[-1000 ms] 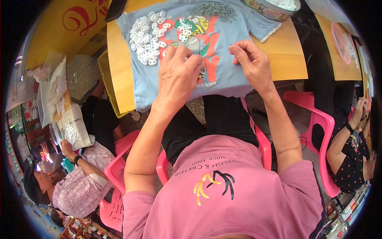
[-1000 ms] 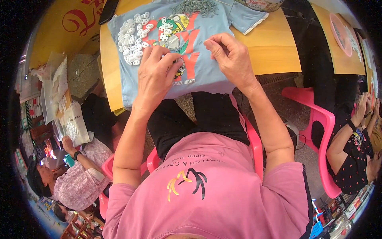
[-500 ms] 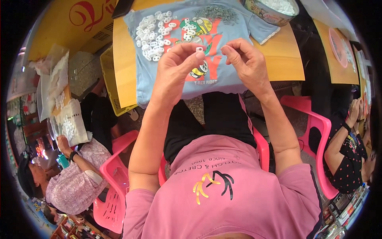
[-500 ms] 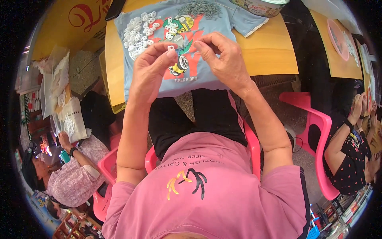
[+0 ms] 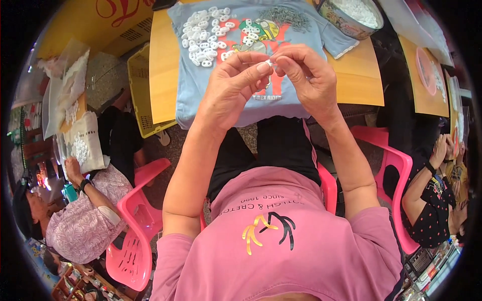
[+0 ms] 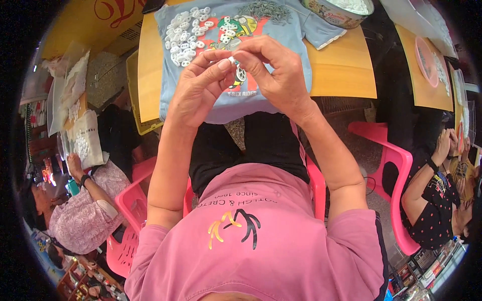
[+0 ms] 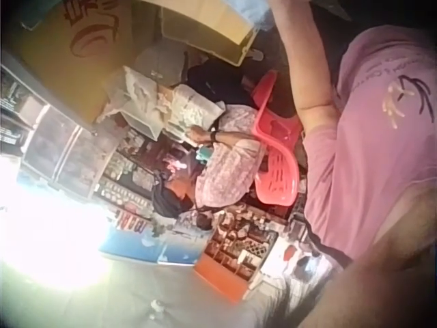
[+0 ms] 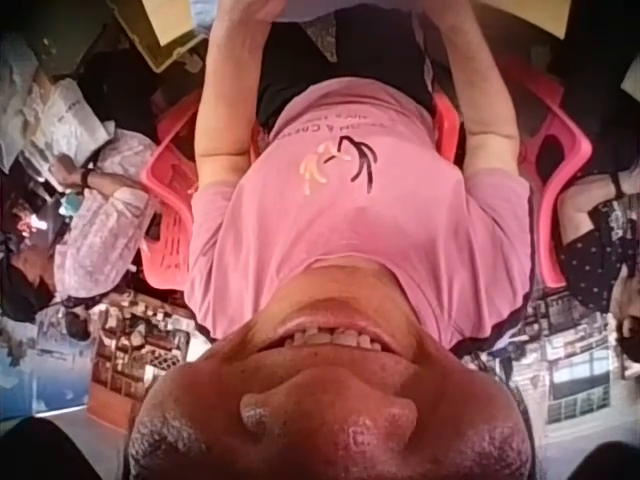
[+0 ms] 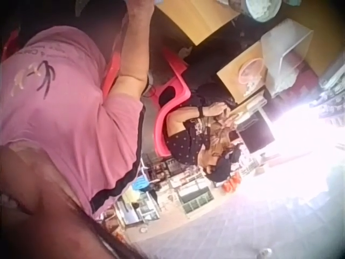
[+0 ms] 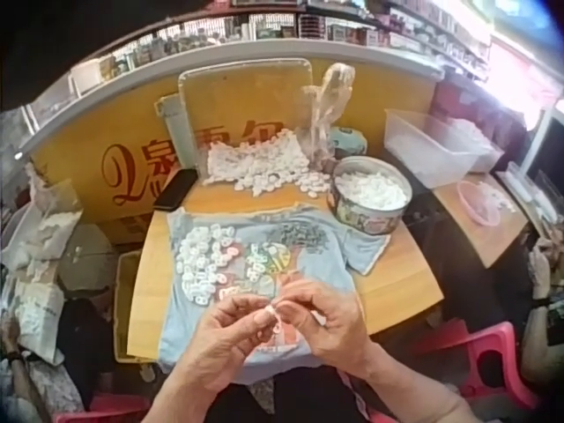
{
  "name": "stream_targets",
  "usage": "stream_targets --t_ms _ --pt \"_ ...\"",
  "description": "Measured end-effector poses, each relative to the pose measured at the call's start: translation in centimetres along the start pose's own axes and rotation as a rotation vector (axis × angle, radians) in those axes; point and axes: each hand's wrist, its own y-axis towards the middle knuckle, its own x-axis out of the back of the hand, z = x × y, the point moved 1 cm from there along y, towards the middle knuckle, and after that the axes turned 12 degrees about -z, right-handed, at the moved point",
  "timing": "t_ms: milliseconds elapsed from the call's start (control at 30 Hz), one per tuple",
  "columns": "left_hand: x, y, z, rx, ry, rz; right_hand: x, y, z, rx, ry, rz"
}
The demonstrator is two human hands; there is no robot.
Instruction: Assembling small white plastic button components at a workbench.
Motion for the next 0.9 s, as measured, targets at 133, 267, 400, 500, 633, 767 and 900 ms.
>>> stream_targets --t_ms 133,267,400,500,633,767,900 --pt "-0.4 -0.4 -0.1 0.042 -0.067 -0.037 -1.2 -0.6 0.7 -0.165 0.144 -0.109" --pt "-0.2 -0.1 0.7 -0.168 0.015 -0.079 -2.0 -0.6 0.8 -0.233 0.15 -0.166" --pt "-0.1 -0.3 0.9 -0.358 0.196 -0.133 -2.0 -0.5 0.8 -0.308 0.166 -0.134" --pt "-0.5 -0.8 0.7 -0.414 0.248 -0.161 -1.7 -0.5 0.9 -0.341 0.144 -0.096" --pt "-0.2 -1.0 0.9 -0.449 0.331 -0.161 -1.4 -0.2 1.1 -0.344 0.181 -0.112" --pt "0.0 -1.2 0.9 -0.326 0.11 -0.204 -1.0 -0.1 1.5 -0.348 0.157 -0.099" --pt "-0.3 -1.4 1.0 -0.249 -0.012 -0.154 -1.1 -0.4 1.5 -0.363 0.092 -0.05"
